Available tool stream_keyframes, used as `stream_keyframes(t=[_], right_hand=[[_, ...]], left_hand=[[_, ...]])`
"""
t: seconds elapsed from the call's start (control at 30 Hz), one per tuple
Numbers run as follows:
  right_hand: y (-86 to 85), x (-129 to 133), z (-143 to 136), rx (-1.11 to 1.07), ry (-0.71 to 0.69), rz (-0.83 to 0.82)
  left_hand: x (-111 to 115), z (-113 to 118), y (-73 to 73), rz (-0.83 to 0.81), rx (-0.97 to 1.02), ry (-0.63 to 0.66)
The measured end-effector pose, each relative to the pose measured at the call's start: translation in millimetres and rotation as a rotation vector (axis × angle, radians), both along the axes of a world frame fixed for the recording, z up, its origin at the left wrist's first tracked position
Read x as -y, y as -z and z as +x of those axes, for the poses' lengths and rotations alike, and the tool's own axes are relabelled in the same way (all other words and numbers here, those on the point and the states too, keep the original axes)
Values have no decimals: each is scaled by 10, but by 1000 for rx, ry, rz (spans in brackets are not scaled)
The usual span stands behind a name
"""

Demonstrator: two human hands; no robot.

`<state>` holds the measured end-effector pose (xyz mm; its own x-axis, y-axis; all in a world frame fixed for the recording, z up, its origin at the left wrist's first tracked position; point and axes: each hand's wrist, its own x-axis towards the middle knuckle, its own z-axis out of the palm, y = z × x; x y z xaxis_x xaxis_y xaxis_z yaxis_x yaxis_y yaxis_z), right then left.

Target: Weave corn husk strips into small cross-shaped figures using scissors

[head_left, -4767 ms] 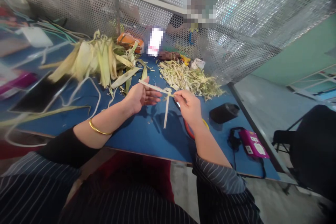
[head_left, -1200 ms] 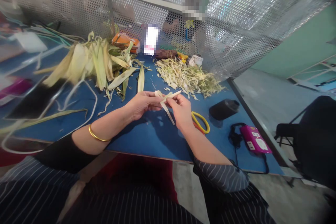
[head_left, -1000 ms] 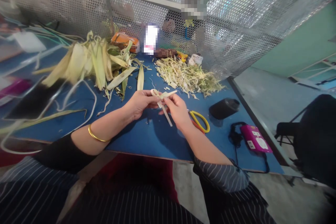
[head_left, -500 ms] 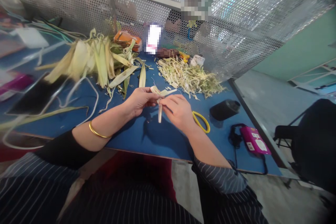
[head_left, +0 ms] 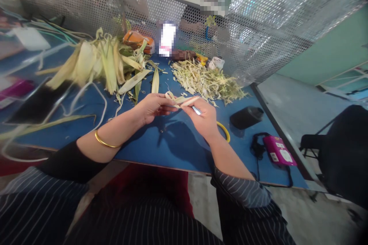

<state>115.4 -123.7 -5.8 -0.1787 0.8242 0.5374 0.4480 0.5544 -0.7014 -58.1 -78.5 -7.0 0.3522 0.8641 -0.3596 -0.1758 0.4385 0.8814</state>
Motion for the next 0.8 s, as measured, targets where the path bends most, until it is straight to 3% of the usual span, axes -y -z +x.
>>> stream_keyframes(t=[0.1, 0.23, 0.3, 0.4, 0.5, 0.57, 0.67, 0.8], right_hand=[[4, -4, 3, -30, -7, -17], [46, -25, 24, -71, 133, -87], [68, -27, 20, -59, 139, -82], [83, -18, -4, 74, 95, 65], [95, -19, -14, 217, 137, 174], [112, -27, -4, 261, 214, 138], [138, -34, 10, 303, 288, 23], [159, -25, -14, 311, 313, -44]], left_hand=[[-28, -4, -2, -95, 62, 10], [-57, -7, 22, -129, 112, 27], [-42, 0, 35, -73, 77, 10], [20, 25, 46, 130, -25, -29], [87, 56, 50, 302, -95, 66], [112, 66, 51, 332, -103, 171], [114, 57, 55, 311, -84, 277], [114, 55, 60, 206, -32, 308]])
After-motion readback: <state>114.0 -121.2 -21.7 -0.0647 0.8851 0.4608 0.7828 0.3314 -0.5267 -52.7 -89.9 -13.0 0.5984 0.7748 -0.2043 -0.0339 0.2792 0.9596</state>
